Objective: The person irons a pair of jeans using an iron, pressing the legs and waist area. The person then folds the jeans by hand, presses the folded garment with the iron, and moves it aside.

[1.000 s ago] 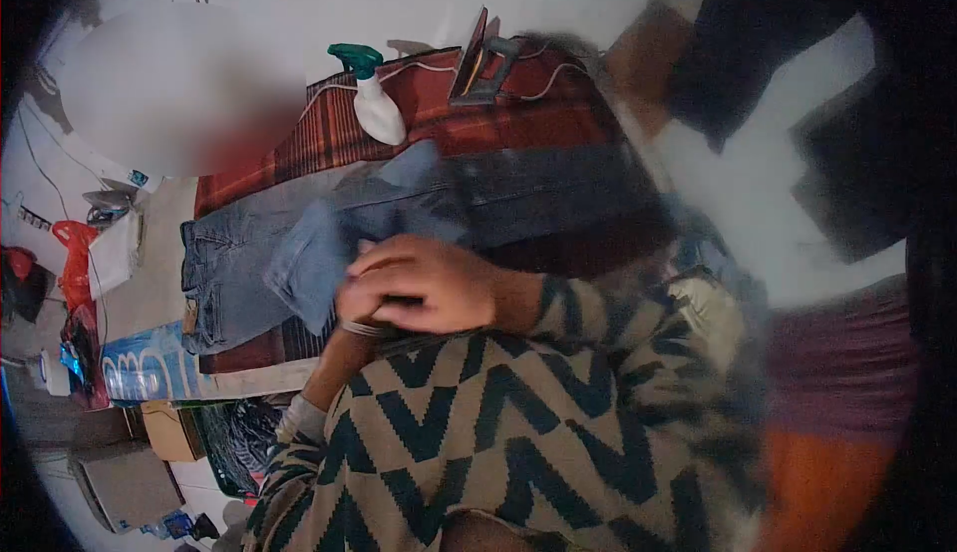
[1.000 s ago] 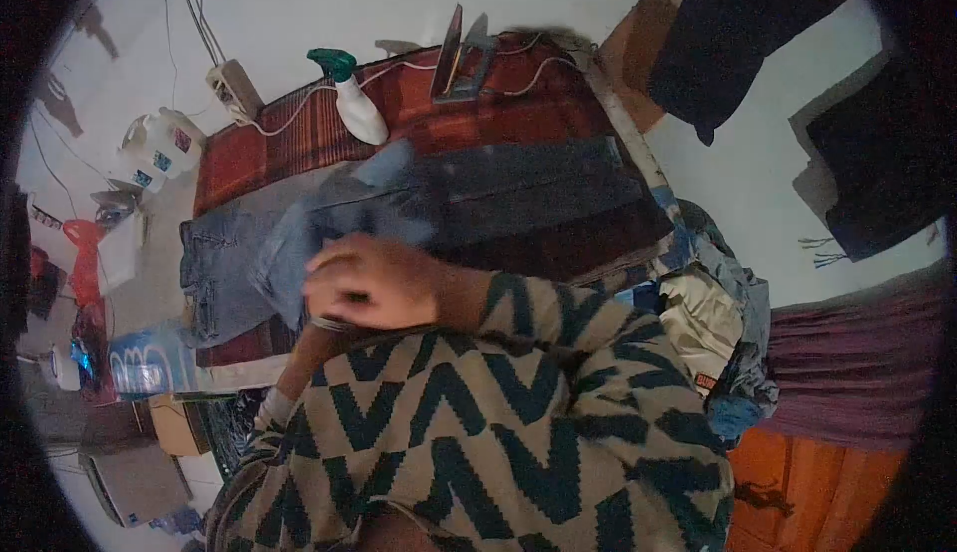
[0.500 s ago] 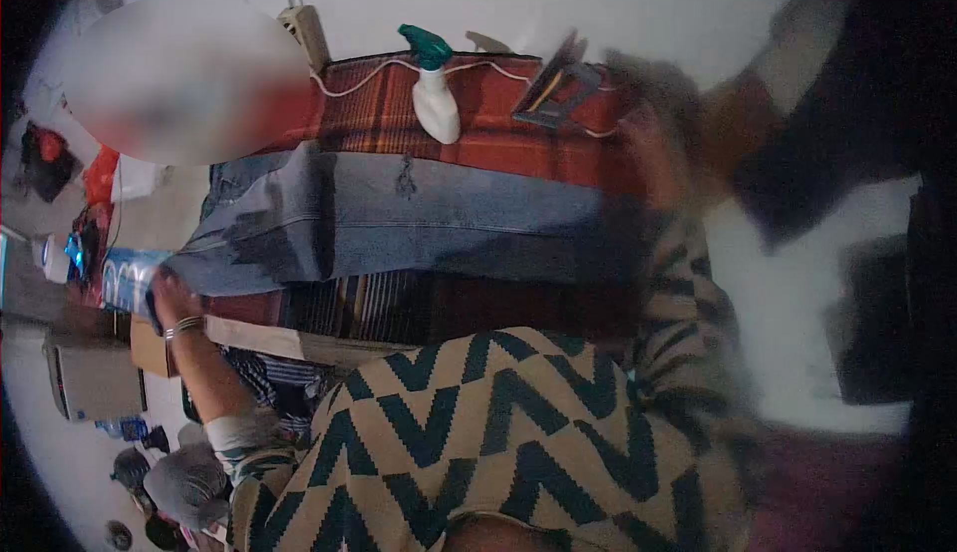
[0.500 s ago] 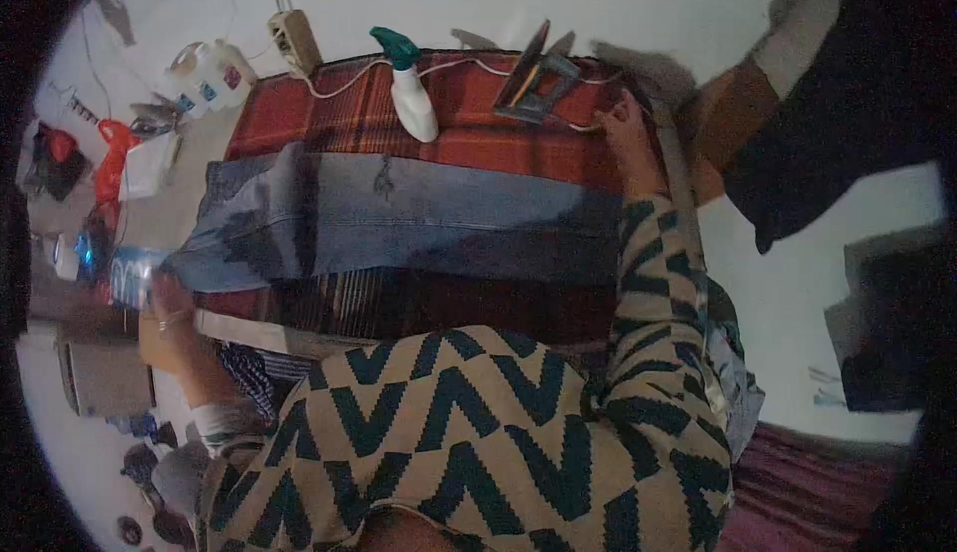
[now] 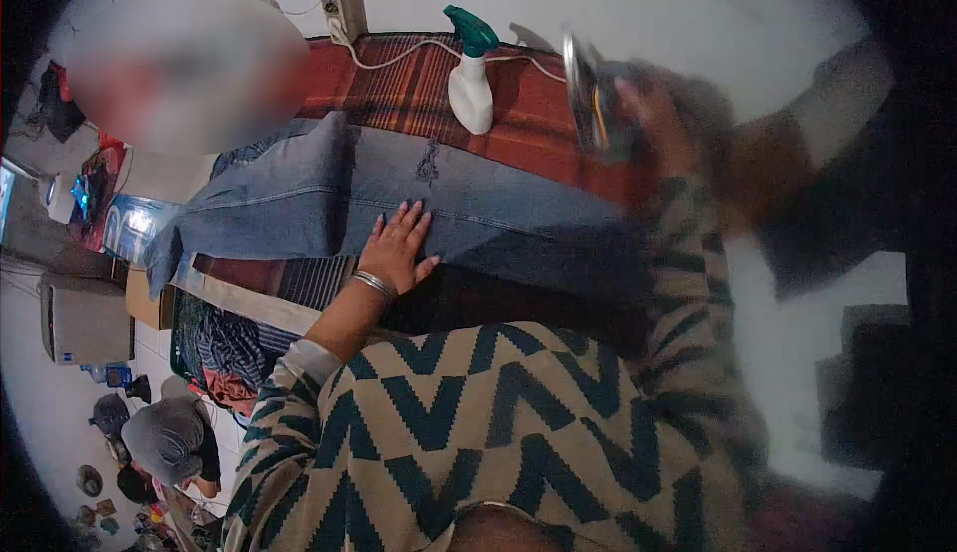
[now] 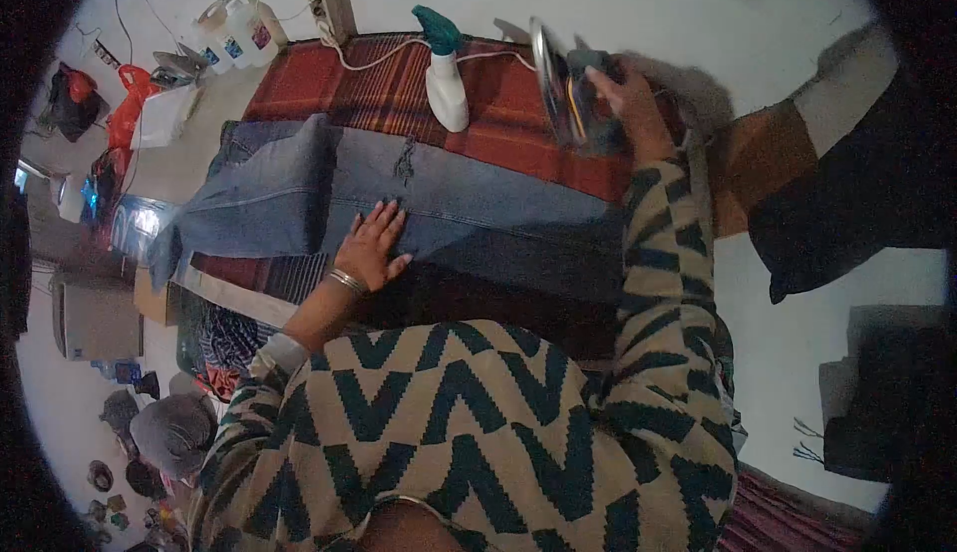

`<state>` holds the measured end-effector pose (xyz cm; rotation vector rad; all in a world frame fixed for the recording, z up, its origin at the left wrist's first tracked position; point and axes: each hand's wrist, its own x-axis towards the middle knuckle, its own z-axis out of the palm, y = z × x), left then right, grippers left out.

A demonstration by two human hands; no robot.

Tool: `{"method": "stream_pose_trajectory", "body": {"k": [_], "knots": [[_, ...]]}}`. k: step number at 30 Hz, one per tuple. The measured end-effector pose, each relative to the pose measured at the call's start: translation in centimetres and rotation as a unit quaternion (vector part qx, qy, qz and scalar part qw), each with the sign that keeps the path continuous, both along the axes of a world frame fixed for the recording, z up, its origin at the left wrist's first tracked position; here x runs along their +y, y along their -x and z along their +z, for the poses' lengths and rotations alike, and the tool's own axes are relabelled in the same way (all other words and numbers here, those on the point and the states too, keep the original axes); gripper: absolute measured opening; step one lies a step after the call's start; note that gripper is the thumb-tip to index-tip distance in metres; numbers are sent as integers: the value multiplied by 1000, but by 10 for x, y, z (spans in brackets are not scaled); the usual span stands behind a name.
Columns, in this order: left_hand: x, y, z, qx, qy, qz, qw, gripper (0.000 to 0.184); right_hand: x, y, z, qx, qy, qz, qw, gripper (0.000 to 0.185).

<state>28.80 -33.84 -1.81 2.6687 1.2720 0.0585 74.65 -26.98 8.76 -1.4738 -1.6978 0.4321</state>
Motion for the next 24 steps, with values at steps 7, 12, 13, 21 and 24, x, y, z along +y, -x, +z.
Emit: {"method": "stream_pose_trajectory", "body": {"k": [7,12,13,21,24], "knots": [[1,14,-7,82,61,-24,994,69,-119,129,28,-174,205,-57,961,47],[24,29,-16,65,23,13,998,65,-142,177,-10,-253,281,-48,925,46],[35,36,-18,37,6,62,997,65,-147,179,-10,-271,297,-62,913,47],[54,49,-49,88,-43,133,986,69,-157,44,-29,-249,198,-369,873,41],[57,49,-53,28,-51,124,991,70,-146,55,-27,-251,230,-268,901,43]]}}
